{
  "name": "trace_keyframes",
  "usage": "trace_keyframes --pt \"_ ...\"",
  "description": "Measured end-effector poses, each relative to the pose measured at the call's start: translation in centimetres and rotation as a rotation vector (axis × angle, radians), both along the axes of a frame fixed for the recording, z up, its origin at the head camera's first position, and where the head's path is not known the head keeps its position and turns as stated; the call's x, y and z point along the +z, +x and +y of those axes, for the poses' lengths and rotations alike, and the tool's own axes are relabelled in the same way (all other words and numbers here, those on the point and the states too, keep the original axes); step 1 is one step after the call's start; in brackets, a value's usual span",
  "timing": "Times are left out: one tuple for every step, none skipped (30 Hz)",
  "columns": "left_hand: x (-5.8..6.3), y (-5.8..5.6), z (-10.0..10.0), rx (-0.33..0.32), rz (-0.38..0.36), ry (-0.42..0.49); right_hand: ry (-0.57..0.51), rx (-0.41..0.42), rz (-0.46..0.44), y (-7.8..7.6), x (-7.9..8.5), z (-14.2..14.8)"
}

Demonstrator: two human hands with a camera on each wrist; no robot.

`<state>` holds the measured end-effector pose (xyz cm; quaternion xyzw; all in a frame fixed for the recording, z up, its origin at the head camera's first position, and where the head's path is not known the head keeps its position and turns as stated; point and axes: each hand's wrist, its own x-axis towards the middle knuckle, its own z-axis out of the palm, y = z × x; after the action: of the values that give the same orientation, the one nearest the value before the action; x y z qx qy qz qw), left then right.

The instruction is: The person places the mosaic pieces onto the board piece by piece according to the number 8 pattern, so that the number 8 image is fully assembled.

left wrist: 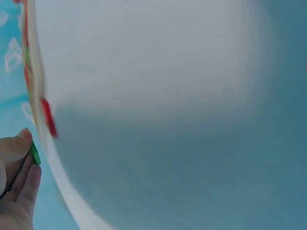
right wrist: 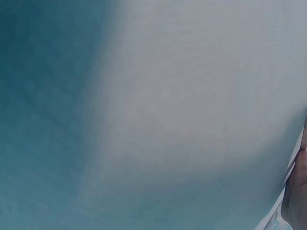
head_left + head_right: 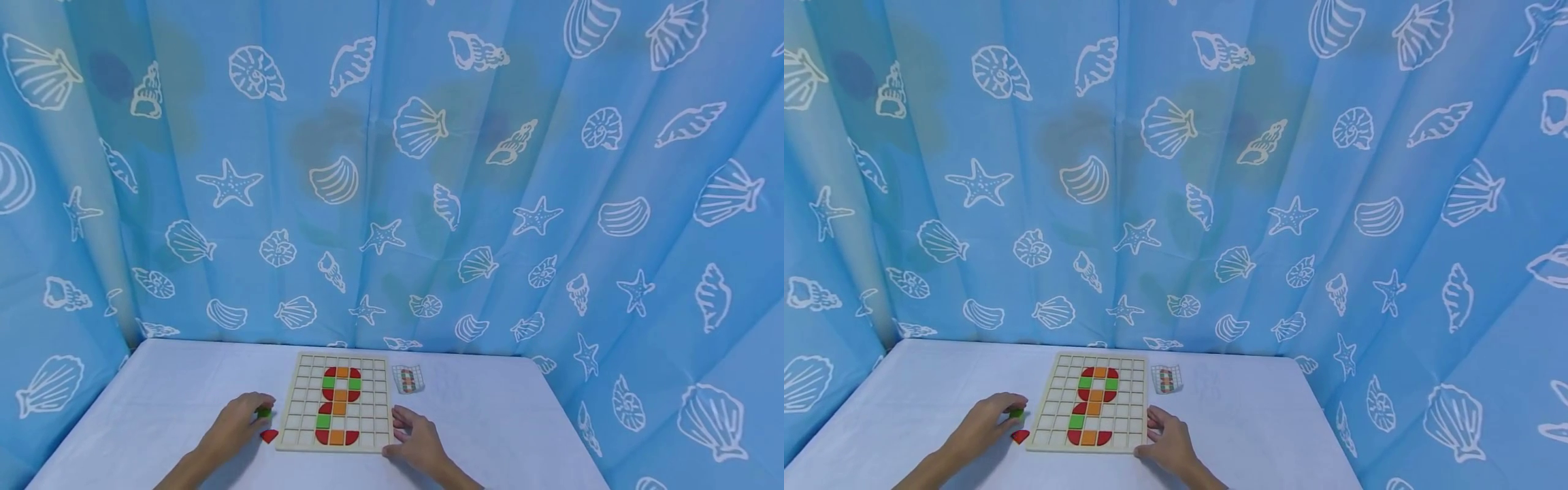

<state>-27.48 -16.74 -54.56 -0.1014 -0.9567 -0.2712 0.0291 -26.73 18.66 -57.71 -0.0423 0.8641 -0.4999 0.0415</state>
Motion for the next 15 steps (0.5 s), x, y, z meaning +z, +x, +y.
trace_keyframes --pt "0.1 0.0 0.6 -0.011 0.011 0.010 -0.001 0.000 0.001 0.0 0.0 0.0" --pt "0.1 0.0 1.2 -0.023 0.021 0.016 0.001 0.000 0.003 0.0 0.0 0.0" --pt "0.1 0.1 1.8 -0.037 0.033 0.022 0.002 -0.001 0.003 0.0 0.0 -0.1" --pt "0.2 0.1 2.5 -0.054 0.043 0.028 0.003 -0.002 0.003 0.1 0.0 -0.1" --pt "0.2 0.1 3.2 -0.072 0.053 0.035 0.003 -0.005 0.001 0.1 0.0 -0.1" --pt "0.2 0.2 3.9 -0.095 0.058 0.039 0.005 -0.007 -0.001 0.1 0.1 -0.1" --pt "0.3 0.2 4.5 -0.119 0.059 0.045 0.005 -0.009 -0.006 0.2 0.1 -0.2" --pt "0.4 0.3 5.2 -0.145 0.059 0.050 0.008 -0.012 -0.011 0.2 0.1 -0.2" --pt "0.5 0.3 5.8 -0.173 0.062 0.056 0.009 -0.012 -0.013 0.2 0.2 -0.2" --pt "0.5 0.3 6.4 -0.198 0.057 0.058 0.008 -0.014 -0.015 0.2 0.3 -0.2" --pt "0.6 0.3 7.0 -0.221 0.059 0.057 0.011 -0.015 -0.015 0.2 0.3 -0.2" --pt "0.6 0.3 7.5 -0.243 0.055 0.054 0.015 -0.018 -0.018 0.1 0.3 -0.2" --pt "0.5 0.3 8.1 -0.266 0.056 0.050 0.017 -0.019 -0.019 0.1 0.3 -0.2" --pt "0.4 0.3 8.6 -0.285 0.061 0.042 0.019 -0.021 -0.021 0.1 0.4 -0.2" --pt "0.3 0.2 9.1 -0.301 0.064 0.036 0.018 -0.020 -0.019 0.0 0.4 -0.2"
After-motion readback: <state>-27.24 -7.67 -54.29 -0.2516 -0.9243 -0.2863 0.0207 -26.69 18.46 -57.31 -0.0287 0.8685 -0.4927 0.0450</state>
